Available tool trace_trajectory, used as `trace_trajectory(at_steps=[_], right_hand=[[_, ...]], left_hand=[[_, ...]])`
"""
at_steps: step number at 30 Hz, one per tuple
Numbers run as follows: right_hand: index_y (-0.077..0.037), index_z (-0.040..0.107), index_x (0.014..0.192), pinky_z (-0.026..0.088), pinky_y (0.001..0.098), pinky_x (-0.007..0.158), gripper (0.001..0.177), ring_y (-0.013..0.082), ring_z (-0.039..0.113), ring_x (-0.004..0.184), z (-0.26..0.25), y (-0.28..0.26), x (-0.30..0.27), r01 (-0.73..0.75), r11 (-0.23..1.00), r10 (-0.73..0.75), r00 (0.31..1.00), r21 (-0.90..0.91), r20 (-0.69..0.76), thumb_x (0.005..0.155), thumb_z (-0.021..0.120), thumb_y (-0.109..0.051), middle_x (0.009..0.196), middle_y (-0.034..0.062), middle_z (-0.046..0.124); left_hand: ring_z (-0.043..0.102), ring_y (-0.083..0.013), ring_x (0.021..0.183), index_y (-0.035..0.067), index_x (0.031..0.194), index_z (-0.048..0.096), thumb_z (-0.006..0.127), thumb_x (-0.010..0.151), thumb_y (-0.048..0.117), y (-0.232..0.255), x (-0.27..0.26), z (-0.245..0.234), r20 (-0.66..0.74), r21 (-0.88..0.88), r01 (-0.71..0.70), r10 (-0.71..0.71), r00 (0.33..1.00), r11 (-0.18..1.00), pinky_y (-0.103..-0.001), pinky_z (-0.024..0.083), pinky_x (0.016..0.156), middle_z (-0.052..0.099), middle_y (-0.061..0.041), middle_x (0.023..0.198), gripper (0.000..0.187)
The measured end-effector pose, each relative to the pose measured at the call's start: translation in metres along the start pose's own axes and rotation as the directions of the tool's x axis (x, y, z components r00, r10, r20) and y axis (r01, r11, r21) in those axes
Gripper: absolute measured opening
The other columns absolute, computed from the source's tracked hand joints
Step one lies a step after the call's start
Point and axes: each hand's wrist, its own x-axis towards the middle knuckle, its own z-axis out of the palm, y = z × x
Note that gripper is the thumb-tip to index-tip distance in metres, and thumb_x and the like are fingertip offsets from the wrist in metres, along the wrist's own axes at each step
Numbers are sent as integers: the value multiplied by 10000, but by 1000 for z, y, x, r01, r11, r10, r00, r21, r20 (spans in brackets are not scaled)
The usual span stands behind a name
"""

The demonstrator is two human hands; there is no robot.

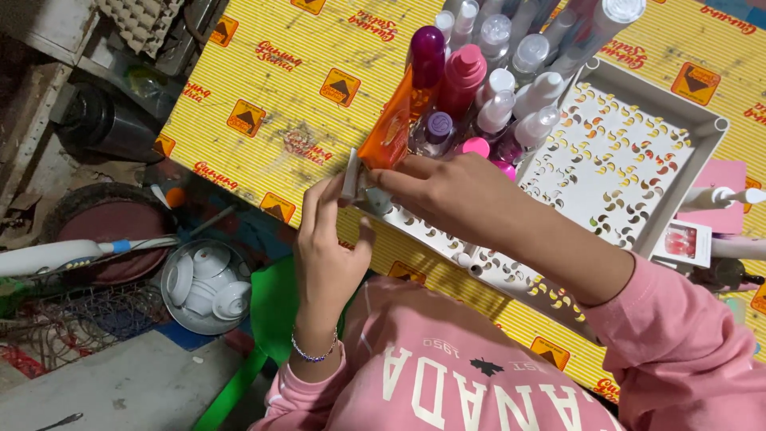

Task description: Organizing various skincare and cosmetic products into a tiered plastic shelf.

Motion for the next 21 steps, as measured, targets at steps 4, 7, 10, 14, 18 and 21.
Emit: trace_trajectory(at_steps=[4,7,10,14,18,21], right_hand=[[-211,516,1115,512,338,479,337,232,613,529,8,3,-3,90,958,-90,996,-272,12,799,515,-96,864,55,585],[-299,461,1174,497,318,465,413,208,600,483,9,3,-3,139,908,-154,988,-396,-4,809,484,-106,814,35,545],[-346,444,1189,479,292,448,436,194,594,443,6,0,3,170,886,-193,981,-431,-9,821,476,-113,710,45,533],[-361,434,1184,468,295,431,460,205,582,418,17,6,4,184,883,-222,974,-433,-38,794,505,-130,644,64,534],[-354,436,1185,462,285,421,451,198,581,411,11,4,6,176,878,-213,976,-444,-35,803,510,-126,612,59,531],[-371,429,1214,461,304,421,516,210,580,415,12,8,5,182,918,-200,980,-353,-17,782,523,-105,636,58,562]], left_hand=[[578,-278,841,53,1151,481,626,634,15,-4,-4,3,-6,-13,-20,20,1000,1000,-383,481,728,498,-96,1016,538],[577,-282,878,66,1164,473,594,661,18,-5,-5,5,0,-14,-8,8,1000,1000,-383,481,739,491,-86,1038,520],[569,-291,911,80,1173,467,565,658,6,-4,-6,5,9,-17,12,-12,1000,1000,-391,474,753,484,-83,1055,529],[567,-305,916,83,1186,459,552,655,-8,-4,-6,7,4,-12,32,-32,999,999,-408,470,756,487,-83,1067,547],[558,-315,951,102,1207,448,529,663,-2,3,-4,4,4,-15,49,-49,999,999,-418,466,781,478,-81,1098,560],[538,-287,982,65,1225,433,507,622,-54,5,-3,2,-50,-42,-13,11,999,999,-351,479,800,464,-95,1093,619]])
